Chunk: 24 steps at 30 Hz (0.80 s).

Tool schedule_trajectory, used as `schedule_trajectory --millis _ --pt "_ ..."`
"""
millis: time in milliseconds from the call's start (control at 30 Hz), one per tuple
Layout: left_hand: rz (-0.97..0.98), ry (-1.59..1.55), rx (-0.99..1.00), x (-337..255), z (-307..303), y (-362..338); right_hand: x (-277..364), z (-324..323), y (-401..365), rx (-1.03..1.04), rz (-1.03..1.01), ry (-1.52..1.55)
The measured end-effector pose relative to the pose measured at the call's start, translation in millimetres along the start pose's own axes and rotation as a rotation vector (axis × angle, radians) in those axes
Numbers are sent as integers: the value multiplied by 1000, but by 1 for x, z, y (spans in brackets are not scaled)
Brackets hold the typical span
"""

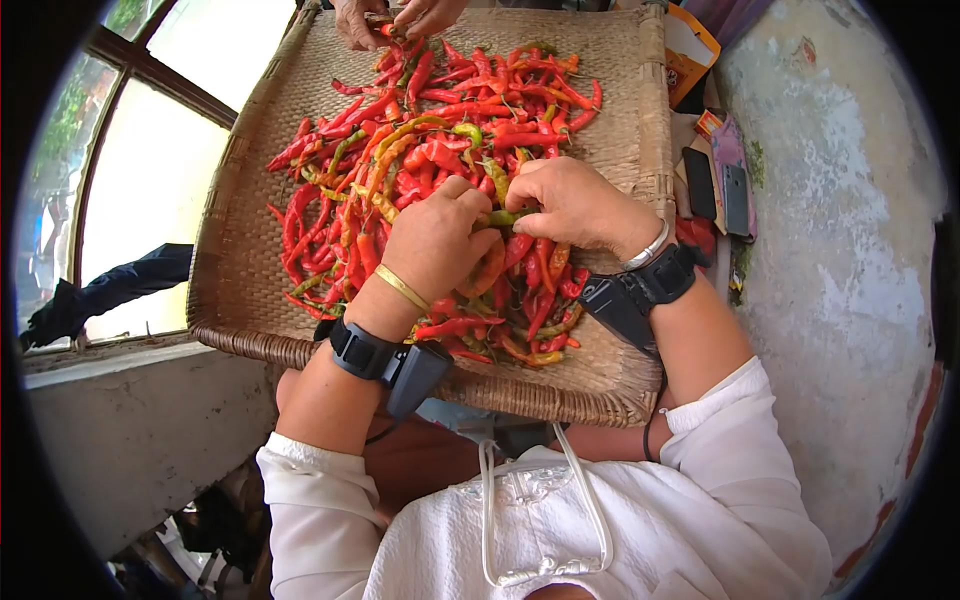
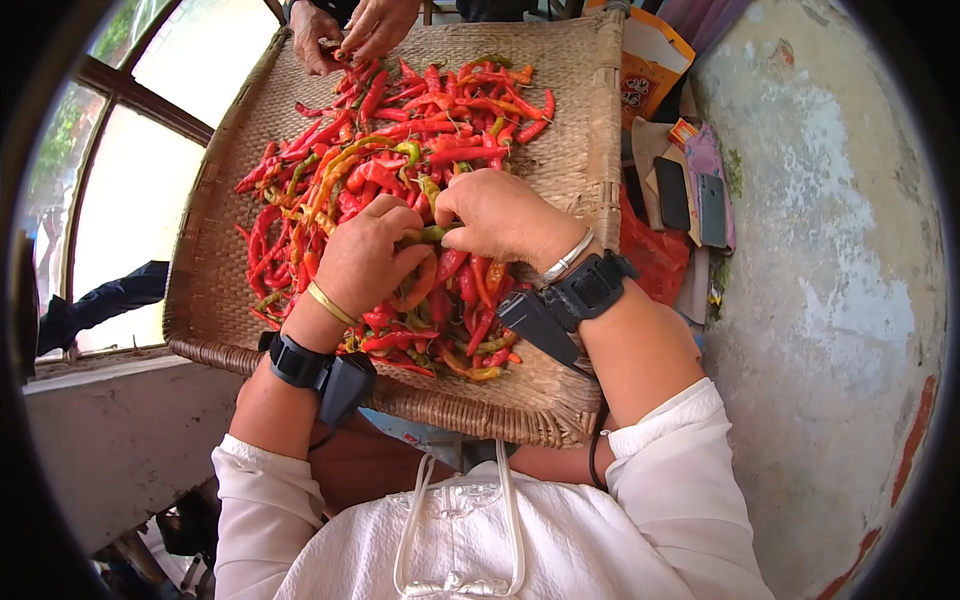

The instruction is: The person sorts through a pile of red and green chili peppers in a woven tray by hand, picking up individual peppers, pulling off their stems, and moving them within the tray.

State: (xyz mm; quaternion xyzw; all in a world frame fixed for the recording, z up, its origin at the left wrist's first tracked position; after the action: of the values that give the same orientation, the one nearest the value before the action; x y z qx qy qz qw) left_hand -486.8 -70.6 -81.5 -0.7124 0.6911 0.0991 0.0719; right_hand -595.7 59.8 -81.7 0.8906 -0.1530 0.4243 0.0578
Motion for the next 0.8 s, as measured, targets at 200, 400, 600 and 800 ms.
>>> schedule_trajectory --millis 200,400,600,800 --pt "-18 57 -80 3 3 1 5 11 -3 -102 67 -106" --pt "-35 85 -52 6 1 2 1 6 -3 -53 74 -208" --pt "88 -90 -185 -4 -7 1 9 -14 -5 -27 185 -94" --pt "-60 131 -182 9 -6 4 10 -31 -13 -17 219 281"
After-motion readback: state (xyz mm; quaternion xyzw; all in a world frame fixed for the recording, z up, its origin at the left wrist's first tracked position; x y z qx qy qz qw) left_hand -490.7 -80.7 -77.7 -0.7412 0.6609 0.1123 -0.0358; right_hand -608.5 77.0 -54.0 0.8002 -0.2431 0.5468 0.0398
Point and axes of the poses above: each hand's wrist, its own y-axis towards the middle knuckle, its own z-axis out of the palm, x = y × z, the point moved 2 cm from there along y, towards the middle knuckle, and after that the axes turned 14 degrees about y, right-handed, at the moved point
